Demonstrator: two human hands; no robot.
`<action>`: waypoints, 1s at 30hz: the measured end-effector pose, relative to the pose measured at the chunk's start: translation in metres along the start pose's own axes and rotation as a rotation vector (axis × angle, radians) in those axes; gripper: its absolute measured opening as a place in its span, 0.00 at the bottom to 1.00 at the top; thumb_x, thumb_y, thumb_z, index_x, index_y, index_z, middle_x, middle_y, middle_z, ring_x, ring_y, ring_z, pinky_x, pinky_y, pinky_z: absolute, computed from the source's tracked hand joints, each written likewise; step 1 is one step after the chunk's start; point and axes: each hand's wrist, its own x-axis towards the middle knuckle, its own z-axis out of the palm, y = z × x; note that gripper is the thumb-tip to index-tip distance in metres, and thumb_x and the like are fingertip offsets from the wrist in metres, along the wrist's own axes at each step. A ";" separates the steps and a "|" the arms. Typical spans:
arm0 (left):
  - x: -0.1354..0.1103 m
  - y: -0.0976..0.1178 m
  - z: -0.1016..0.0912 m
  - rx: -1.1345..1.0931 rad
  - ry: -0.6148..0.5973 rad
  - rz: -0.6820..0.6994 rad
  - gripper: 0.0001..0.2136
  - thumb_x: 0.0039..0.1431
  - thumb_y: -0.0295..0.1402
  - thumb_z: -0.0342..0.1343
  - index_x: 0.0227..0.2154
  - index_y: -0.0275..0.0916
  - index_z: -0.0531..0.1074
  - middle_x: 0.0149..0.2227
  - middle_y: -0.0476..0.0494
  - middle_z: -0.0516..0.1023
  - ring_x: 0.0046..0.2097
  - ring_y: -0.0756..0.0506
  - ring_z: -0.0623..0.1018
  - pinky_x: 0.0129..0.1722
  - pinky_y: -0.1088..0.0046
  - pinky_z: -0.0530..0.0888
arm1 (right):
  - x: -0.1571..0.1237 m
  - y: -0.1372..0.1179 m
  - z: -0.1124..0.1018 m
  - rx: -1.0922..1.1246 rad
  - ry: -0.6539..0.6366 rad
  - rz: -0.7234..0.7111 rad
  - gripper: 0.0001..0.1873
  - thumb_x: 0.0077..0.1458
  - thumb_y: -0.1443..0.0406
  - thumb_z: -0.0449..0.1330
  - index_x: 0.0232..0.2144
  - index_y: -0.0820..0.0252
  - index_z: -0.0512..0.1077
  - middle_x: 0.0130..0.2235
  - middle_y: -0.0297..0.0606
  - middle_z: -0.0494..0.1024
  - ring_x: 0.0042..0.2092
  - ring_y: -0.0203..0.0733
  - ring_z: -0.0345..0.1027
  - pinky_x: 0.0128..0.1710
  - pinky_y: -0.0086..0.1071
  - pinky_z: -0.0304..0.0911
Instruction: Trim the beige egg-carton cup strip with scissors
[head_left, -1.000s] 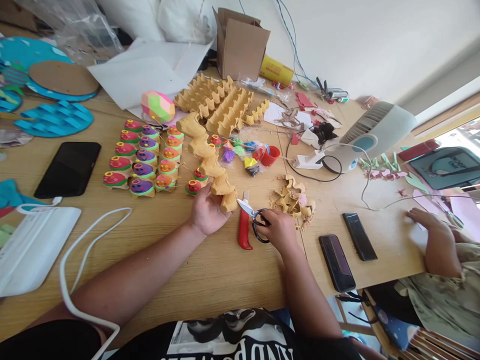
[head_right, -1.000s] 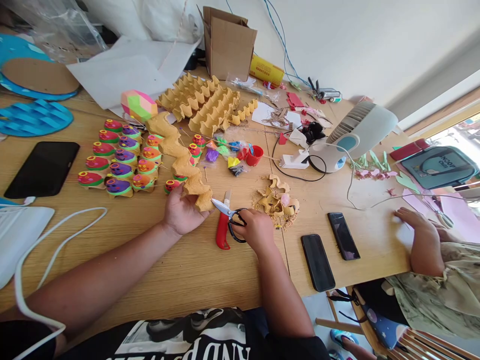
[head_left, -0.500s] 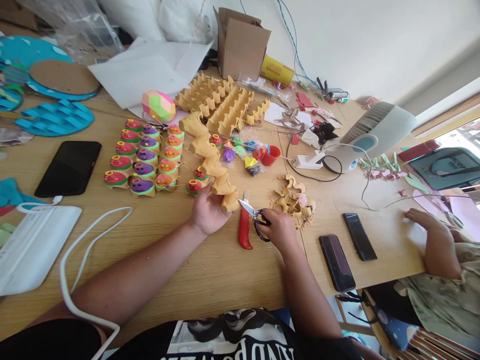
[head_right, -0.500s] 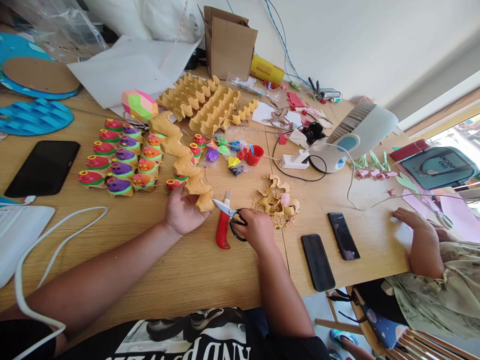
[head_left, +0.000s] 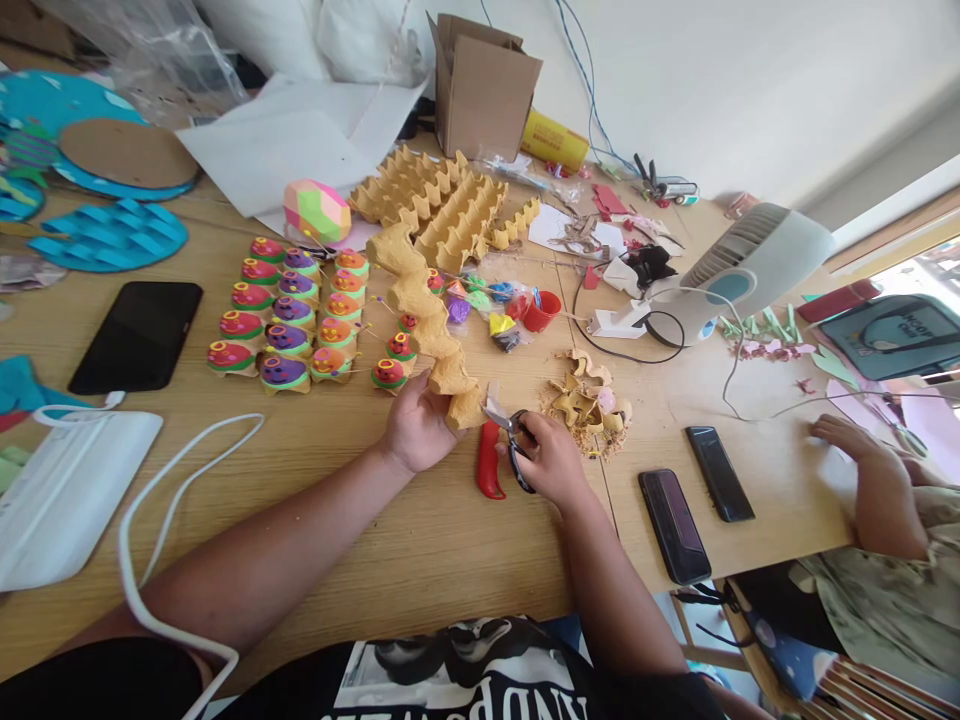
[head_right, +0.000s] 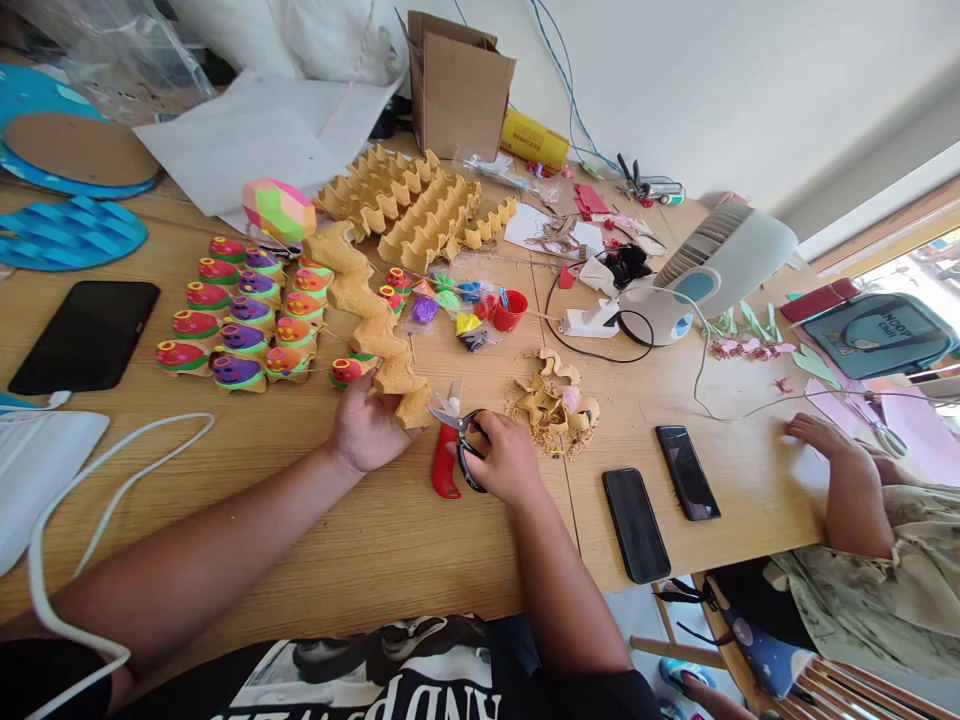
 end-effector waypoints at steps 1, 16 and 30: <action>0.000 0.000 0.000 0.005 0.003 0.000 0.11 0.66 0.43 0.63 0.42 0.42 0.81 0.39 0.46 0.87 0.39 0.43 0.86 0.38 0.67 0.81 | 0.000 0.000 0.001 -0.007 0.008 -0.017 0.14 0.63 0.52 0.63 0.34 0.56 0.72 0.31 0.37 0.78 0.33 0.44 0.68 0.34 0.34 0.55; -0.002 -0.001 0.008 -0.009 0.018 0.013 0.10 0.69 0.41 0.60 0.41 0.42 0.81 0.37 0.46 0.87 0.37 0.43 0.85 0.38 0.67 0.81 | -0.005 0.006 0.011 -0.250 0.142 -0.001 0.08 0.59 0.58 0.70 0.33 0.55 0.77 0.33 0.38 0.83 0.34 0.45 0.72 0.35 0.35 0.55; -0.004 0.000 0.012 0.004 0.069 0.006 0.10 0.70 0.40 0.58 0.40 0.40 0.80 0.35 0.46 0.86 0.35 0.44 0.85 0.35 0.67 0.81 | -0.008 0.005 0.009 -0.373 0.185 -0.029 0.16 0.62 0.53 0.70 0.29 0.55 0.75 0.29 0.38 0.80 0.33 0.44 0.71 0.34 0.36 0.52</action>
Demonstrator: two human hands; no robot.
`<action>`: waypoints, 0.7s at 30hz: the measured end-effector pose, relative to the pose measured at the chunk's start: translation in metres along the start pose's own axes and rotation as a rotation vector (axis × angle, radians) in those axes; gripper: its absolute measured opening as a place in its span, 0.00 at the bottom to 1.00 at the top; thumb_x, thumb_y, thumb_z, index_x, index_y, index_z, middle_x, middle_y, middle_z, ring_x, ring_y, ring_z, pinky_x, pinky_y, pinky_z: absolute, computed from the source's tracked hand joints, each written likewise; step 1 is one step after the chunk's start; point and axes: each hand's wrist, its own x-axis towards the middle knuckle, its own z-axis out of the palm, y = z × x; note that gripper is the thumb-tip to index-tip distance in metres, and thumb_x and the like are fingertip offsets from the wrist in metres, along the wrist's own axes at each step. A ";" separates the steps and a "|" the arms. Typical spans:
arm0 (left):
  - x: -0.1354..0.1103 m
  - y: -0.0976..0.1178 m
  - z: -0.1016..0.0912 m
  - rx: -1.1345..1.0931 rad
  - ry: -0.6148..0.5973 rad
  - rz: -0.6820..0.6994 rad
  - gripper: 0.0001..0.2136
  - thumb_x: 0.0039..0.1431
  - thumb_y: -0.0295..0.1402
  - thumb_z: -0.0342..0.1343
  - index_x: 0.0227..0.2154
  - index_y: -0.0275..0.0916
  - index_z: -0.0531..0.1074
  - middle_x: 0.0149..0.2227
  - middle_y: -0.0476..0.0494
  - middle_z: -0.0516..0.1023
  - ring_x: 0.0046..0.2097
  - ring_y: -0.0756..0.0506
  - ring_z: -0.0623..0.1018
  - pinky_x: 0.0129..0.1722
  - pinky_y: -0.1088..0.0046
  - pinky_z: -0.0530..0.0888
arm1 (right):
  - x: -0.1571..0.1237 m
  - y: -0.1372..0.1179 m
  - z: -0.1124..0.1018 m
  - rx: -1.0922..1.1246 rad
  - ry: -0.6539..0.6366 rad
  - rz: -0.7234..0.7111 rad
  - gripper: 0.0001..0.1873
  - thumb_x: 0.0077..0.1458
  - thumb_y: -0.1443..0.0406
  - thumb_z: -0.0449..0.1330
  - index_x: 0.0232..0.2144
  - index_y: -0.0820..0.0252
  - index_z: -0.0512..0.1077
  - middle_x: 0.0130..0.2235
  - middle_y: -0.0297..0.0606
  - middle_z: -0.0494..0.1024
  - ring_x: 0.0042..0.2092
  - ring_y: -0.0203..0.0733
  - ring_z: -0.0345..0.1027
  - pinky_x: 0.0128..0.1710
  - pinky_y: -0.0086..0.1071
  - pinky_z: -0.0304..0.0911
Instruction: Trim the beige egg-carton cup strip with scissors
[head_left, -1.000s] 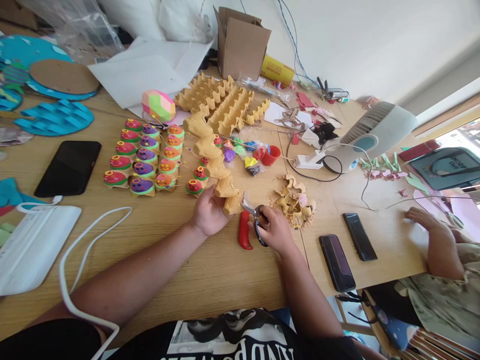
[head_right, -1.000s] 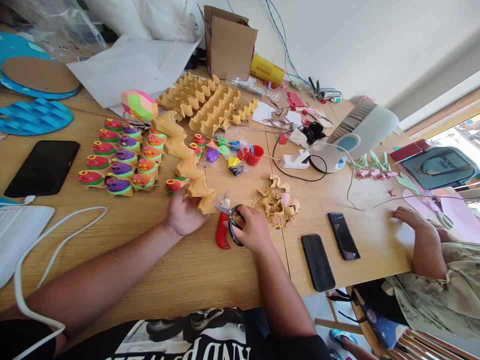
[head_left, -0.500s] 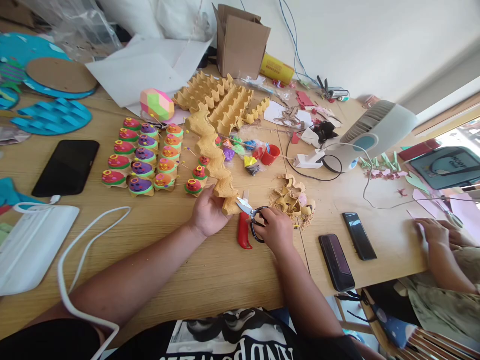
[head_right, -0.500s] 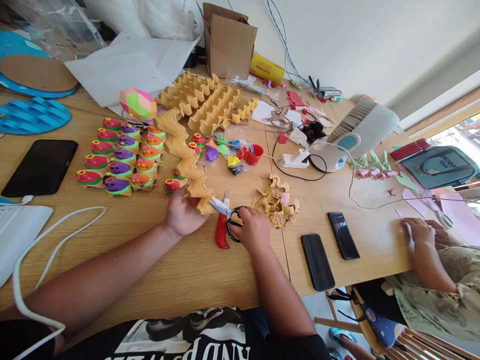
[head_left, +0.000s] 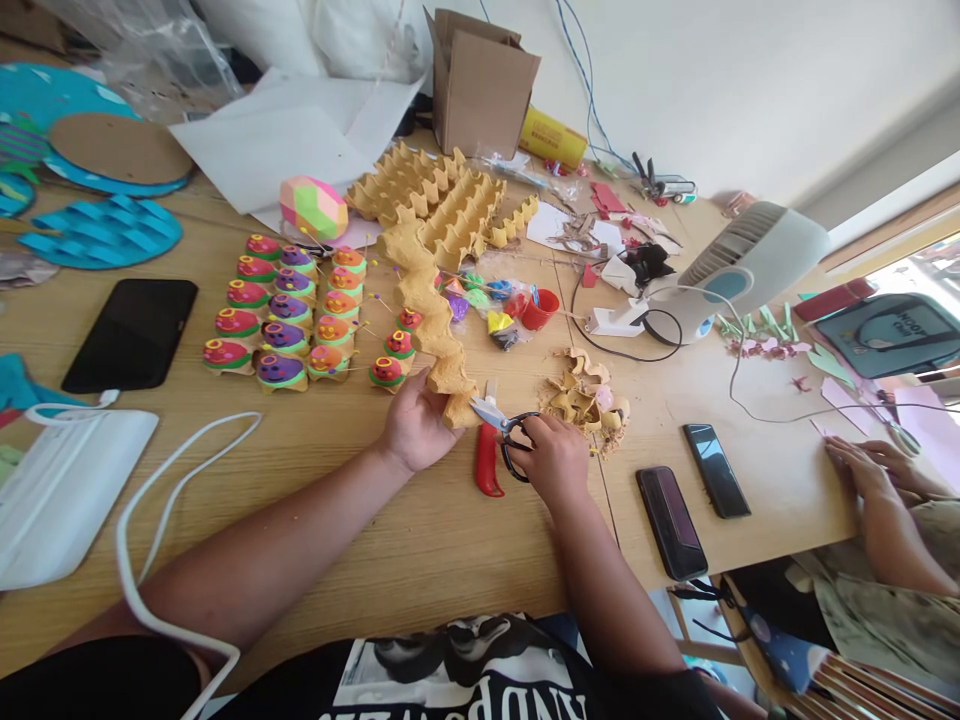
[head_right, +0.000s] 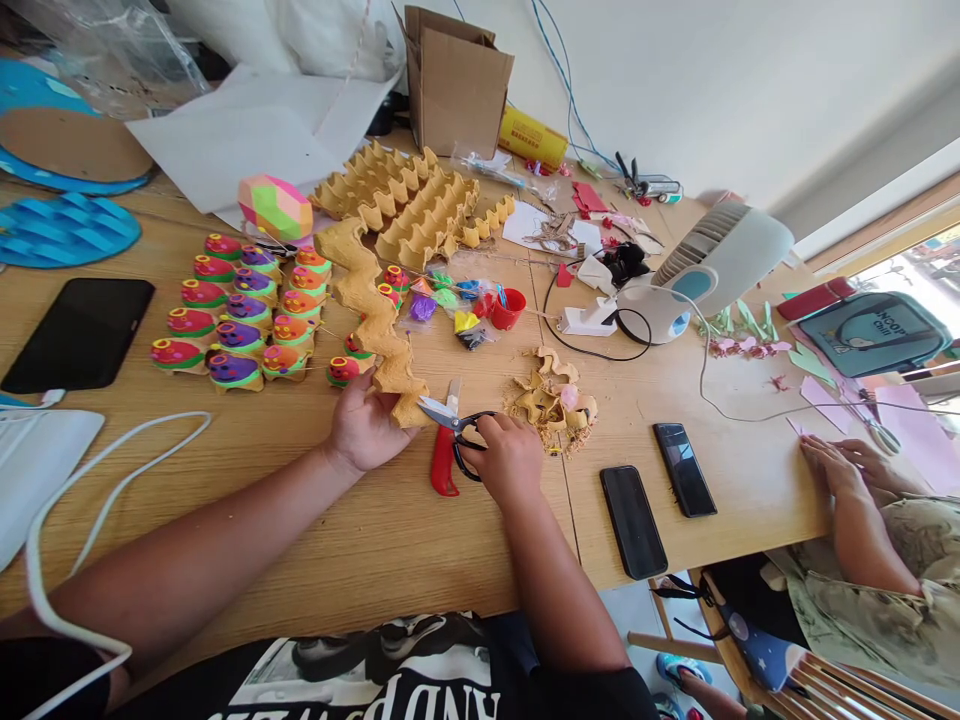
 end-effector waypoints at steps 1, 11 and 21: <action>0.000 0.000 0.000 -0.003 -0.005 0.003 0.10 0.70 0.40 0.58 0.40 0.40 0.80 0.35 0.45 0.86 0.35 0.44 0.85 0.35 0.67 0.81 | 0.000 0.000 0.000 -0.002 -0.002 0.003 0.17 0.63 0.53 0.69 0.28 0.55 0.75 0.29 0.38 0.80 0.32 0.44 0.70 0.34 0.36 0.51; 0.006 -0.005 -0.013 0.026 -0.098 -0.027 0.08 0.69 0.39 0.60 0.43 0.42 0.80 0.39 0.45 0.88 0.40 0.42 0.86 0.40 0.64 0.82 | 0.004 0.004 0.003 0.272 -0.019 0.213 0.20 0.63 0.49 0.65 0.27 0.55 0.74 0.25 0.33 0.75 0.26 0.39 0.63 0.27 0.31 0.49; 0.006 -0.007 -0.015 0.086 -0.120 -0.128 0.11 0.69 0.41 0.59 0.45 0.41 0.80 0.41 0.42 0.88 0.41 0.40 0.86 0.41 0.63 0.82 | 0.007 -0.001 -0.002 0.318 -0.011 0.104 0.13 0.59 0.56 0.66 0.41 0.57 0.76 0.36 0.41 0.80 0.36 0.47 0.71 0.37 0.35 0.62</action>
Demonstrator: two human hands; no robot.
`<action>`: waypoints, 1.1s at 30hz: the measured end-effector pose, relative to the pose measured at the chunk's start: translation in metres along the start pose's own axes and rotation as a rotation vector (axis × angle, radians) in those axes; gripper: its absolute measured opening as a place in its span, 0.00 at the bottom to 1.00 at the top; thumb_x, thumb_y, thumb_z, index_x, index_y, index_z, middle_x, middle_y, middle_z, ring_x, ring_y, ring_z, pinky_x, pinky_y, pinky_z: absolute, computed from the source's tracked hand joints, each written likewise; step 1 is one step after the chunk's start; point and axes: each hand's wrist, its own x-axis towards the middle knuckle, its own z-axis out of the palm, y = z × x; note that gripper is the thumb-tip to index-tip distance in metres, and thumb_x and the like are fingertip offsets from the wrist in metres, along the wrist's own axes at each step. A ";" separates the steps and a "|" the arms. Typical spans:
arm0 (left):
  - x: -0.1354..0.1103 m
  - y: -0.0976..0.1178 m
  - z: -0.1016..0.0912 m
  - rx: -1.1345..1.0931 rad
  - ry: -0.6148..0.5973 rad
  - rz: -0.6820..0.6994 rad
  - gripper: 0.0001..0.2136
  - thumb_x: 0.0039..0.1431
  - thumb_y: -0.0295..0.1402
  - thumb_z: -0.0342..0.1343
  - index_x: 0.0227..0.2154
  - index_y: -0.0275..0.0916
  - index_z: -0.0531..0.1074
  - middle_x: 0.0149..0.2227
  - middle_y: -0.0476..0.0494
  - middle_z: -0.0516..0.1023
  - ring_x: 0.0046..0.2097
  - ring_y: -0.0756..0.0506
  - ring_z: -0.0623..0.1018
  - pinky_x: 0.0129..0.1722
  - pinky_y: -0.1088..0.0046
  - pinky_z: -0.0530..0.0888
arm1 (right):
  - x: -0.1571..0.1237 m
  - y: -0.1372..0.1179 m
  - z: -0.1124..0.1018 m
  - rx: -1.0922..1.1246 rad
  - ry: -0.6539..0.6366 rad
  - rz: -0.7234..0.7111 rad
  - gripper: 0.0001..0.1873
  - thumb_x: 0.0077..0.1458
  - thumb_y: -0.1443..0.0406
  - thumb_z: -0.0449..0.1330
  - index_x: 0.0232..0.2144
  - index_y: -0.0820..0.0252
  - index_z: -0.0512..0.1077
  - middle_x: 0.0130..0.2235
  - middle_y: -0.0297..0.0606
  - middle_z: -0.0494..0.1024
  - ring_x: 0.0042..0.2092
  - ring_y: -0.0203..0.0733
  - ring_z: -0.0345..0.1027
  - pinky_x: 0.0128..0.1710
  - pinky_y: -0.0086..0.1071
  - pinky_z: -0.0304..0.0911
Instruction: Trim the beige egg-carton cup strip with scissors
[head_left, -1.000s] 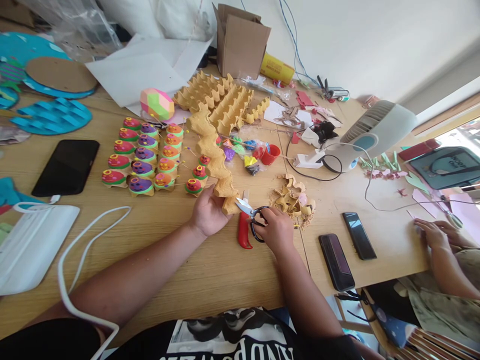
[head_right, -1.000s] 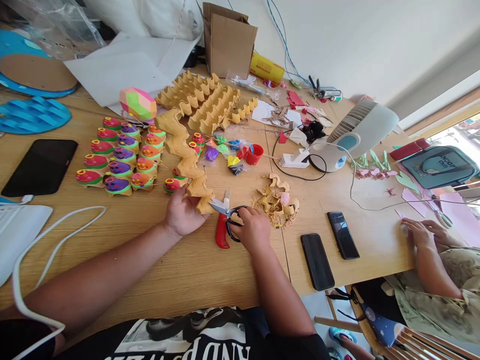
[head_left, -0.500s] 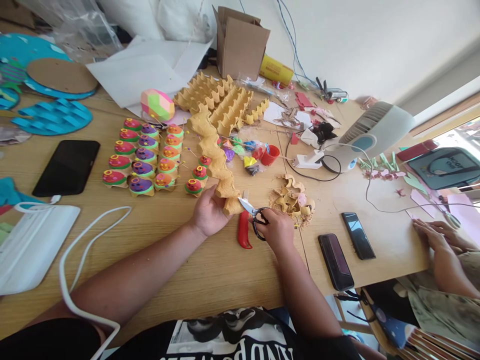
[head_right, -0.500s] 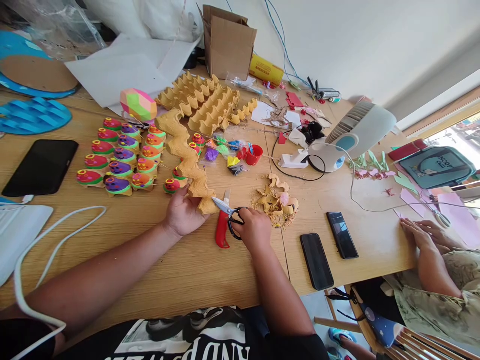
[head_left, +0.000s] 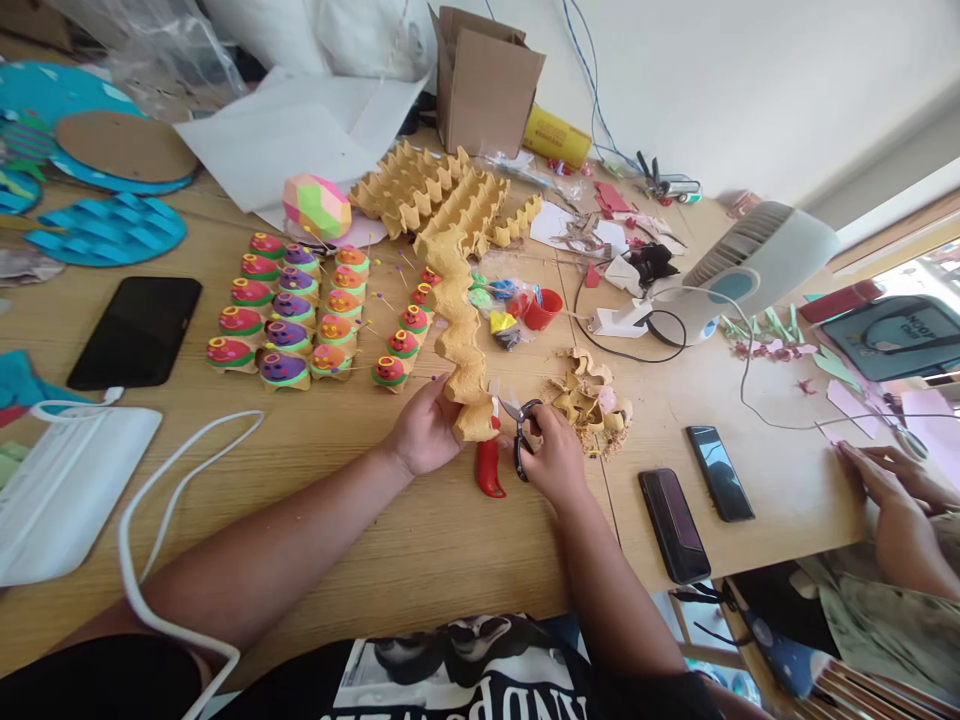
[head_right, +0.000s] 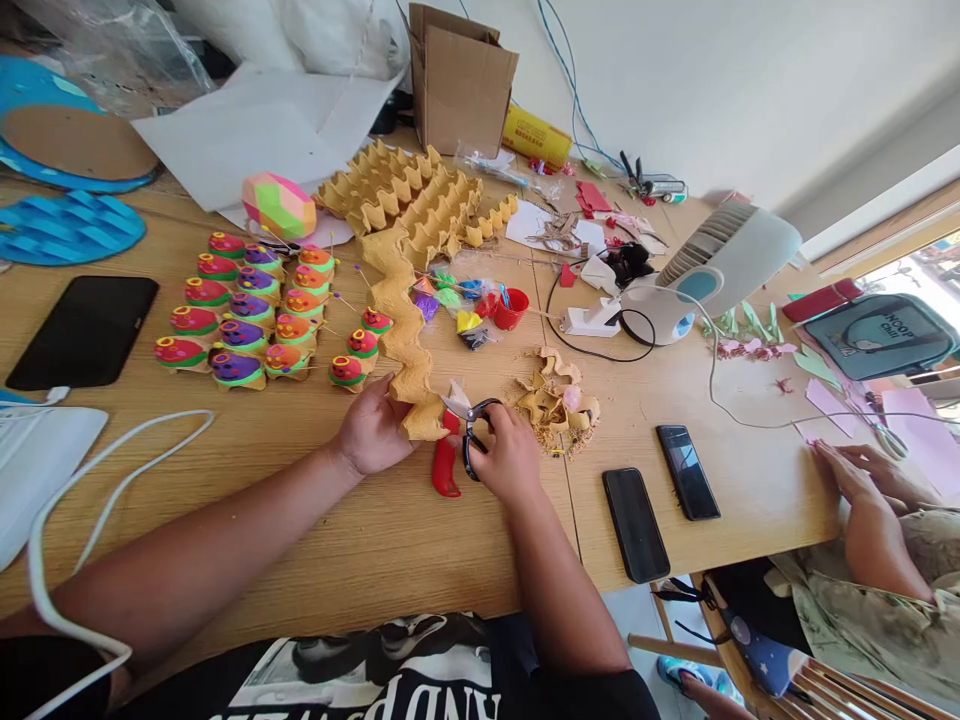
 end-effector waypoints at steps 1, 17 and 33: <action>0.000 0.000 0.001 0.003 -0.007 -0.008 0.10 0.69 0.40 0.60 0.44 0.41 0.80 0.41 0.42 0.88 0.40 0.40 0.86 0.41 0.63 0.82 | 0.000 0.001 0.000 -0.008 0.009 -0.002 0.13 0.59 0.56 0.66 0.42 0.57 0.76 0.37 0.41 0.80 0.37 0.47 0.71 0.38 0.36 0.63; 0.000 0.003 -0.002 -0.016 -0.082 -0.118 0.11 0.69 0.41 0.59 0.43 0.39 0.81 0.40 0.40 0.88 0.39 0.40 0.86 0.39 0.64 0.81 | 0.003 0.013 0.000 -0.096 -0.041 -0.068 0.14 0.58 0.63 0.69 0.47 0.55 0.79 0.41 0.41 0.81 0.43 0.50 0.74 0.45 0.37 0.66; -0.001 0.003 0.003 0.003 -0.030 -0.082 0.13 0.72 0.39 0.55 0.42 0.37 0.80 0.38 0.40 0.87 0.39 0.40 0.86 0.39 0.64 0.82 | 0.001 0.016 -0.001 -0.157 0.011 -0.146 0.07 0.64 0.64 0.67 0.44 0.57 0.78 0.37 0.41 0.81 0.41 0.50 0.75 0.40 0.37 0.64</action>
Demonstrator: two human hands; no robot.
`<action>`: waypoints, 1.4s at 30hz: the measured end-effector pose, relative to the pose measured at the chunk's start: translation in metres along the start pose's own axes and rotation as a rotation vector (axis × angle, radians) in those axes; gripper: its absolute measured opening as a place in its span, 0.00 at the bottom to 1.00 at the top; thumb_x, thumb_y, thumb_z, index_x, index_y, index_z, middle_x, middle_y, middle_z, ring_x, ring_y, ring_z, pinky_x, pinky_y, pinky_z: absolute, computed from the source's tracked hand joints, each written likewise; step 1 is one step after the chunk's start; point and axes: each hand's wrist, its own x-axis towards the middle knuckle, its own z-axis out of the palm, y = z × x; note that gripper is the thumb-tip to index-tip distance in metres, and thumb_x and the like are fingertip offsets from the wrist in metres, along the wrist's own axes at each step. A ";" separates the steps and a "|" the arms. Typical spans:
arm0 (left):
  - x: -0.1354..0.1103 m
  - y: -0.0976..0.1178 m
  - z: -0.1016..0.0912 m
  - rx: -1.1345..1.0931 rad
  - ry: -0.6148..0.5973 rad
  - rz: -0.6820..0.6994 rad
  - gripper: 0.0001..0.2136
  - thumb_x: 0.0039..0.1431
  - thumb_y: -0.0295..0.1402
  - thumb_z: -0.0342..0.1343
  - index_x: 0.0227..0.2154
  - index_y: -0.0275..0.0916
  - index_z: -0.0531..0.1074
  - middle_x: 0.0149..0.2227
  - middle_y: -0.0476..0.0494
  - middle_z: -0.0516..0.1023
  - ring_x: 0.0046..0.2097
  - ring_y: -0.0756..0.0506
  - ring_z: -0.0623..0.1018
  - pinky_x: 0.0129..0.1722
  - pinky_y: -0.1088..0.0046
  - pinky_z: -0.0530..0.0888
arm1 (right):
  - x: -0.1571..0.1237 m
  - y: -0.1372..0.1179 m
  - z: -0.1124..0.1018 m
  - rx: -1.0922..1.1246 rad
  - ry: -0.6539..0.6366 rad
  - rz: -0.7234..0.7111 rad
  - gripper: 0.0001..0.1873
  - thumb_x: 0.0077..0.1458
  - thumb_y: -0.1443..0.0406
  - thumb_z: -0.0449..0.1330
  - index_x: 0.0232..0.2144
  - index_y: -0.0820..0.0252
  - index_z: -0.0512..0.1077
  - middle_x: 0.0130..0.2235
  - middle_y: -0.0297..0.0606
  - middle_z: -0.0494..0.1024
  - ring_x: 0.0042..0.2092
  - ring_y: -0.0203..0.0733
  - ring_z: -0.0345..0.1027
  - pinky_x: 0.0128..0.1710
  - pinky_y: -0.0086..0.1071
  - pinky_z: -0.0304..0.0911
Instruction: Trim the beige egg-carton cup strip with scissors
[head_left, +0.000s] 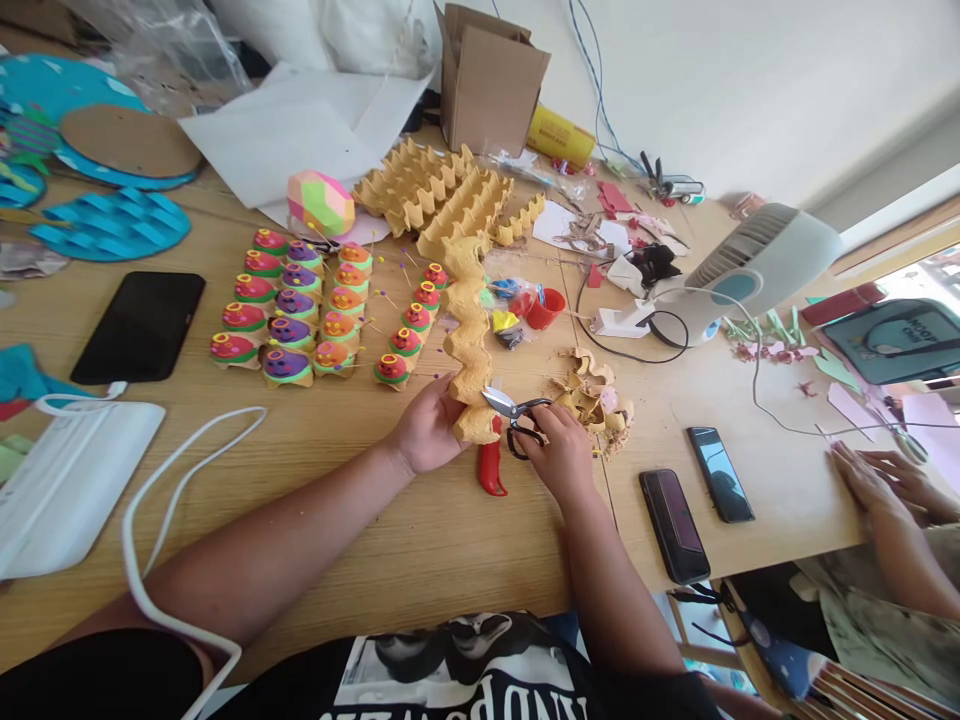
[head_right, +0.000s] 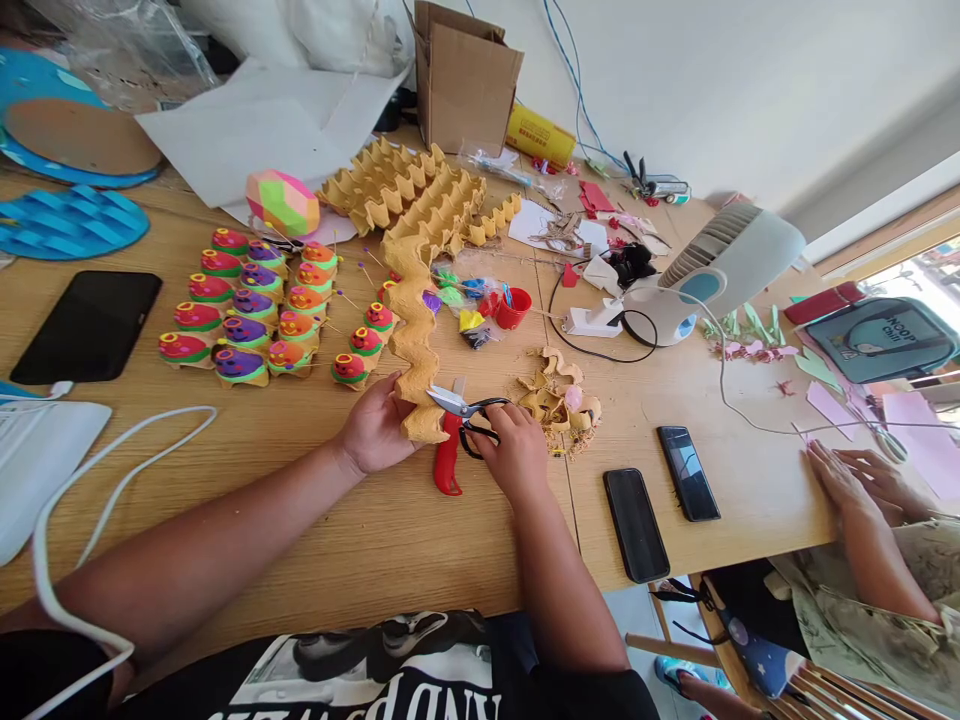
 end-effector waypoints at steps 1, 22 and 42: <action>0.000 0.000 0.000 0.003 0.007 0.001 0.13 0.72 0.39 0.55 0.42 0.37 0.80 0.38 0.40 0.88 0.39 0.40 0.86 0.38 0.64 0.82 | 0.000 0.000 0.000 -0.003 -0.004 0.004 0.06 0.64 0.64 0.67 0.44 0.57 0.78 0.37 0.41 0.81 0.41 0.50 0.75 0.40 0.37 0.64; 0.000 -0.006 -0.003 0.058 -0.047 0.009 0.09 0.67 0.37 0.62 0.44 0.37 0.81 0.38 0.43 0.88 0.39 0.43 0.86 0.42 0.68 0.81 | 0.003 -0.013 -0.005 0.450 -0.007 0.230 0.11 0.60 0.55 0.63 0.34 0.55 0.70 0.30 0.32 0.70 0.32 0.42 0.65 0.33 0.34 0.58; -0.001 -0.007 -0.004 0.096 -0.006 -0.029 0.13 0.71 0.39 0.57 0.46 0.36 0.81 0.41 0.39 0.88 0.41 0.41 0.86 0.44 0.65 0.81 | 0.002 -0.010 -0.002 0.351 -0.016 0.212 0.07 0.57 0.59 0.63 0.36 0.56 0.76 0.27 0.32 0.72 0.30 0.40 0.64 0.32 0.32 0.56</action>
